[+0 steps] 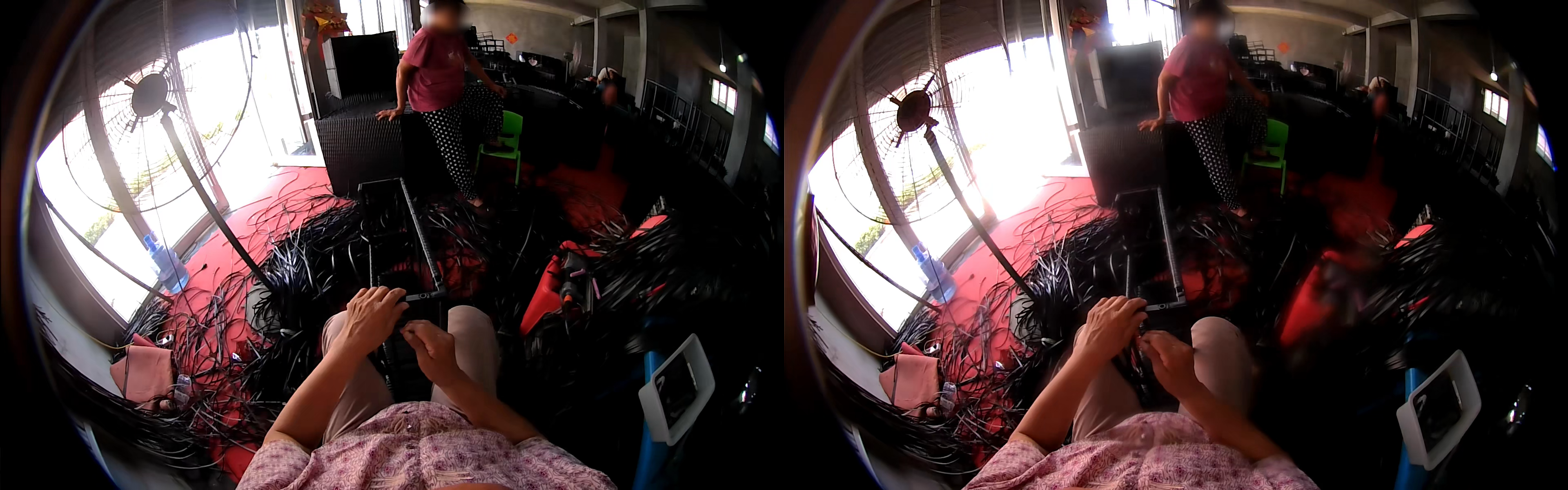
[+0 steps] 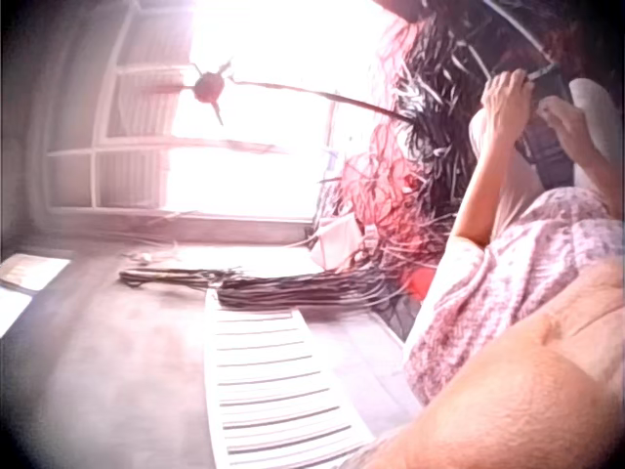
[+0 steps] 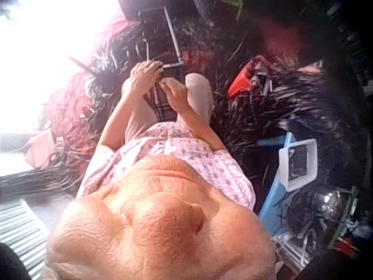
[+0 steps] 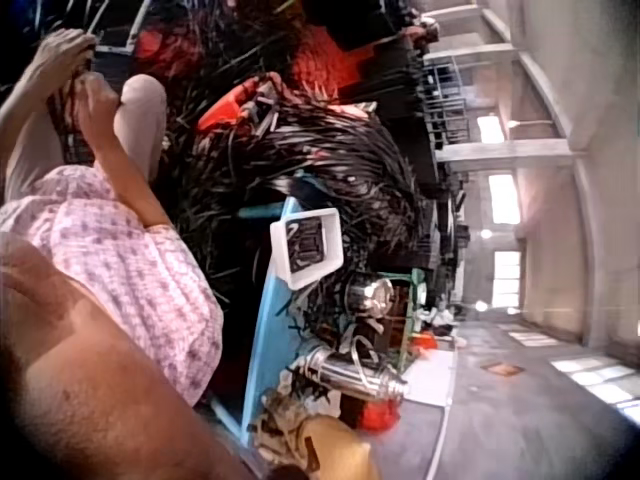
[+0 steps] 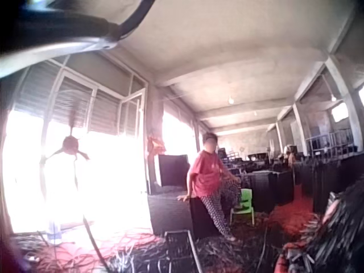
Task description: The person attaches black plastic strips to a metal chair frame using a pneumatic nail gun and pliers. They pull the strips tight across the frame, cut them to size, and secure them with nails.
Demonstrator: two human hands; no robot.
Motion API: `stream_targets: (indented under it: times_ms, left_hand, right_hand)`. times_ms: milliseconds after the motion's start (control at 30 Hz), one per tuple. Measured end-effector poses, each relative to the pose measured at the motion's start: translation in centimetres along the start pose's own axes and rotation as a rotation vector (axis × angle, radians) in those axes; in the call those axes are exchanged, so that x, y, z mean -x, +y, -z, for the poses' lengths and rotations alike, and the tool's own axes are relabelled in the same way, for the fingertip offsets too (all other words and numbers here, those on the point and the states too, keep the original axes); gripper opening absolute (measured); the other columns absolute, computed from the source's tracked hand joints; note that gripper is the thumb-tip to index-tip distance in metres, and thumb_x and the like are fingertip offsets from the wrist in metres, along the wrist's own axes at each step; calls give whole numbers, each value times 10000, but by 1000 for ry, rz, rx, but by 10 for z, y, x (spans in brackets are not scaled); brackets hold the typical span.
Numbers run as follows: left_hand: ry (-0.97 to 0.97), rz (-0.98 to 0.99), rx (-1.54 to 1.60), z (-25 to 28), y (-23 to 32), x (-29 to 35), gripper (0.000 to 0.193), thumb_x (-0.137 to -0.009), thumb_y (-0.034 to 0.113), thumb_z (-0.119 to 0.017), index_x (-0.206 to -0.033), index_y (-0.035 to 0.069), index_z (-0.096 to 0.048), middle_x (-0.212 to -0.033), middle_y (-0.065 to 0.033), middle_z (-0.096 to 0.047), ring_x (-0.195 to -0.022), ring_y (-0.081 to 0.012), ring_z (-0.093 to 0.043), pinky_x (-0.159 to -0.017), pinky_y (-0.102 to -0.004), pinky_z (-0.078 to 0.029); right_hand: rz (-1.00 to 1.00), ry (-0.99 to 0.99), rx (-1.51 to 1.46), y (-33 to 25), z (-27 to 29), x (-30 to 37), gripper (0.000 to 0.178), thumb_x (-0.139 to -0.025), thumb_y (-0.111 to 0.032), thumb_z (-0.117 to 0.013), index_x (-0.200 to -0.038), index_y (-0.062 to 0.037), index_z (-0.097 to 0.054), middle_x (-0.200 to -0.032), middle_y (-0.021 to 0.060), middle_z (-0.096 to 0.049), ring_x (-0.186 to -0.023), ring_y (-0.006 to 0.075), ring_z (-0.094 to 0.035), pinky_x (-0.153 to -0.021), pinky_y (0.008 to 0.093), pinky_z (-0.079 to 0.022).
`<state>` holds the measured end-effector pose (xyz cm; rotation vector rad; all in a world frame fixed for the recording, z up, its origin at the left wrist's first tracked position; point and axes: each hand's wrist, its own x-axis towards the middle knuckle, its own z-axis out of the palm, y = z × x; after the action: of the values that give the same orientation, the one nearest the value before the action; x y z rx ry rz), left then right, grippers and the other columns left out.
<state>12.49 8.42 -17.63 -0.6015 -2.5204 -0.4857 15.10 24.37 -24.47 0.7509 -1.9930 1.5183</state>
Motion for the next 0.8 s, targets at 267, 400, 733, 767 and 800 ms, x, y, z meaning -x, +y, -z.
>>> stream_targets:
  times_ms: [267, 400, 733, 767, 800]
  left_hand:
    - [135, 54, -26, 5, 1, 11, 274, -878, 292, -697, -1030, 64, -709, -957, -75, -668, -947, -270, -612, -891, -392, -426]
    - [206, 61, -54, 2, 4, 15, 284, -881, 299, -698, -1047, 69, -704, -933, -75, -662, -935, -273, -597, -908, -412, -389]
    - [237, 35, -58, -4, -2, 17, 282, -875, 297, -704, -1062, 86, -704, -881, -60, -642, -882, -252, -584, -870, -406, -378]
    - [248, 30, -61, -5, -2, 17, 279, -874, 294, -705, -1061, 87, -705, -873, -59, -637, -876, -252, -581, -864, -406, -378]
    - [259, 26, -63, -5, -2, 17, 276, -874, 290, -706, -1061, 88, -705, -866, -57, -633, -870, -252, -579, -858, -406, -379]
  right_hand:
    - [54, 7, 36, 0, -1, 0, 81, -914, -73, -650, -973, -24, -676, -956, 139, -703, -890, 314, -697, -758, 374, -554]
    - [48, -5, 70, -1, -1, 0, 85, -916, -76, -649, -978, -27, -680, -962, 128, -707, -905, 305, -699, -769, 374, -556]
    - [80, 16, 100, -3, -2, 0, 83, -926, -72, -654, -981, -15, -677, -961, 126, -717, -866, 285, -713, -735, 337, -560]
    - [84, 17, 102, -3, -2, 0, 81, -925, -68, -655, -982, -15, -677, -961, 126, -716, -865, 283, -713, -735, 336, -559]
    - [85, 16, 97, -4, -2, 0, 80, -924, -66, -655, -983, -16, -676, -961, 126, -716, -864, 283, -713, -734, 334, -559]
